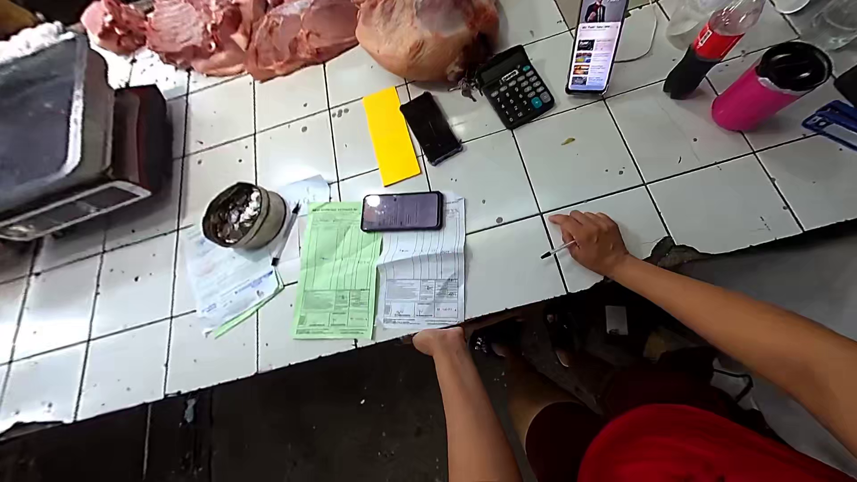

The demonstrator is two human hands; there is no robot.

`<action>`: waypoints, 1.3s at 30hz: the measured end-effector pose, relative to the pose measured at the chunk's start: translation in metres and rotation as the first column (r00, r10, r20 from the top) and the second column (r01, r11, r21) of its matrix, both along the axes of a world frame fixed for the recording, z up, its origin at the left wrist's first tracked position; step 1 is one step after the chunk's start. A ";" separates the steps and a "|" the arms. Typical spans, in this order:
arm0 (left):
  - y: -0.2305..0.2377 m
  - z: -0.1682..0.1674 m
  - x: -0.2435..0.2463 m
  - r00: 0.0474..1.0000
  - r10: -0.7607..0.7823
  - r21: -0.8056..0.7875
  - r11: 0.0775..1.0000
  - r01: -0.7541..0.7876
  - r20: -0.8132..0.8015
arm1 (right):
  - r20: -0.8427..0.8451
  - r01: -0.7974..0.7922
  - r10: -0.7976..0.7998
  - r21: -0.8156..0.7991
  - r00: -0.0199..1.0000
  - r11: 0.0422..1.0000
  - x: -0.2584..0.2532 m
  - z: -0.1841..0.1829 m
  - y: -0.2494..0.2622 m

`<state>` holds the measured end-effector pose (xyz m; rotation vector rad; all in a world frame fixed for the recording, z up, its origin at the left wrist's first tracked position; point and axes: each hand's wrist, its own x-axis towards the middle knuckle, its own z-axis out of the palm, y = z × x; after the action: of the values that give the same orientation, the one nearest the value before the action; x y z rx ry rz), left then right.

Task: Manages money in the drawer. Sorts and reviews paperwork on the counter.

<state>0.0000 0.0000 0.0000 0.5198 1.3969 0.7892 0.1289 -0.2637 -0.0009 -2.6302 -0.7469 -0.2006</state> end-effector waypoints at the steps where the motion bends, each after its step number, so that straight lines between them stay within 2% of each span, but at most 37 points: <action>1: 0.001 0.000 -0.007 0.999 0.003 -0.038 0.999 -0.001 0.039 | -0.001 -0.002 0.002 -0.005 1.000 1.000 0.000 0.000 0.001; 3: 0.004 -0.011 -0.024 0.999 -0.032 -0.081 0.996 0.030 -0.024 | 0.017 0.005 -0.004 -0.011 1.000 1.000 0.001 -0.001 0.002; 4: 0.001 -0.025 -0.036 0.988 -0.085 -0.076 0.994 0.075 -0.132 | 0.022 0.006 -0.006 -0.015 1.000 1.000 0.001 -0.002 0.002; 6: -0.011 -0.069 -0.066 0.878 -0.256 -0.068 0.966 0.250 -0.404 | 0.024 0.002 -0.001 -0.025 1.000 1.000 0.001 -0.003 0.002; 7: -0.020 -0.087 -0.079 0.799 -0.385 -0.122 0.920 0.373 -0.461 | 0.020 -0.002 0.002 -0.031 1.000 1.000 0.002 -0.004 0.001; 8: -0.031 -0.100 -0.087 0.714 -0.528 -0.187 0.844 0.504 -0.460 | 0.014 -0.007 0.007 -0.035 1.000 0.999 0.003 -0.005 0.001; 10: -0.050 -0.125 -0.088 0.479 -0.769 -0.218 0.600 0.770 -0.423 | 0.010 -0.020 0.021 -0.040 1.000 0.999 0.003 -0.005 -0.003; 11: -0.055 -0.133 -0.084 0.391 -0.836 -0.201 0.489 0.849 -0.384 | 0.003 -0.028 0.028 -0.049 1.000 0.998 0.003 -0.004 -0.005; 13: -0.062 -0.136 -0.075 0.282 -0.905 -0.192 0.352 0.916 -0.317 | -0.016 -0.046 0.045 -0.067 0.999 0.997 0.003 -0.005 -0.004; 15: -0.065 -0.132 -0.065 0.183 -0.952 -0.269 0.248 0.930 -0.247 | -0.049 -0.045 0.041 -0.085 0.998 0.995 0.001 -0.002 -0.003; 18: -0.069 -0.135 -0.056 0.018 -0.979 -0.304 0.080 0.949 -0.202 | -0.073 -0.021 0.013 -0.102 0.997 0.995 0.001 0.003 -0.001; 20: -0.077 -0.145 -0.053 -0.006 -0.990 -0.301 0.036 0.953 -0.139 | -0.077 -0.010 0.001 -0.110 0.997 0.994 0.002 0.002 -0.001; 21: -0.084 -0.152 -0.053 0.029 -0.992 -0.287 0.063 0.956 -0.120 | -0.074 -0.010 0.002 -0.109 0.997 0.994 0.003 0.001 -0.001; 24: -0.099 -0.170 -0.058 0.265 -0.962 -0.222 0.272 0.936 -0.060 | -0.073 0.000 -0.009 -0.120 0.997 0.993 0.004 0.000 -0.002; 25: -0.103 -0.172 -0.061 0.308 -0.951 -0.211 0.309 0.927 -0.039 | -0.082 0.003 -0.014 -0.132 0.997 0.991 0.005 0.001 -0.002; 26: -0.106 -0.173 -0.066 0.317 -0.948 -0.215 0.317 0.924 -0.034 | -0.092 0.006 -0.019 -0.142 0.996 0.990 0.005 0.002 -0.002; 28: -0.114 -0.174 -0.087 0.266 -0.962 -0.262 0.273 0.926 -0.062 | -0.090 0.010 -0.023 -0.143 0.996 0.990 0.005 0.003 0.000; 32: -0.128 -0.171 -0.152 0.030 -0.992 -0.449 0.081 0.890 -0.121 | -0.095 -0.007 -0.006 -0.135 0.995 0.991 0.005 0.005 0.002; 34: -0.133 -0.152 -0.178 -0.071 -0.981 -0.530 0.036 0.847 -0.180 | -0.108 -0.010 -0.004 -0.131 0.994 0.991 0.003 0.005 0.002; 35: -0.132 -0.137 -0.183 -0.159 -0.964 -0.565 -0.010 0.825 -0.215 | -0.109 -0.011 -0.003 -0.125 0.994 0.992 0.003 0.005 0.003; 36: -0.131 -0.123 -0.183 -0.271 -0.933 -0.592 -0.082 0.802 -0.238 | -0.111 -0.011 -0.002 -0.119 0.994 0.993 0.002 0.005 0.003; 38: -0.126 -0.104 -0.180 -0.521 -0.830 -0.627 -0.300 0.719 -0.200 | -0.116 -0.008 -0.005 -0.116 0.993 0.993 0.002 0.007 0.004; 39: -0.124 -0.098 -0.179 -0.609 -0.779 -0.624 -0.402 0.670 -0.152 | -0.120 -0.005 -0.010 -0.123 0.993 0.992 0.001 0.007 0.003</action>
<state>-0.1794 -0.1237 -0.0981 1.7174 0.8282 -1.3431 0.1294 -0.2605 0.0066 -2.7305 -0.7365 0.0048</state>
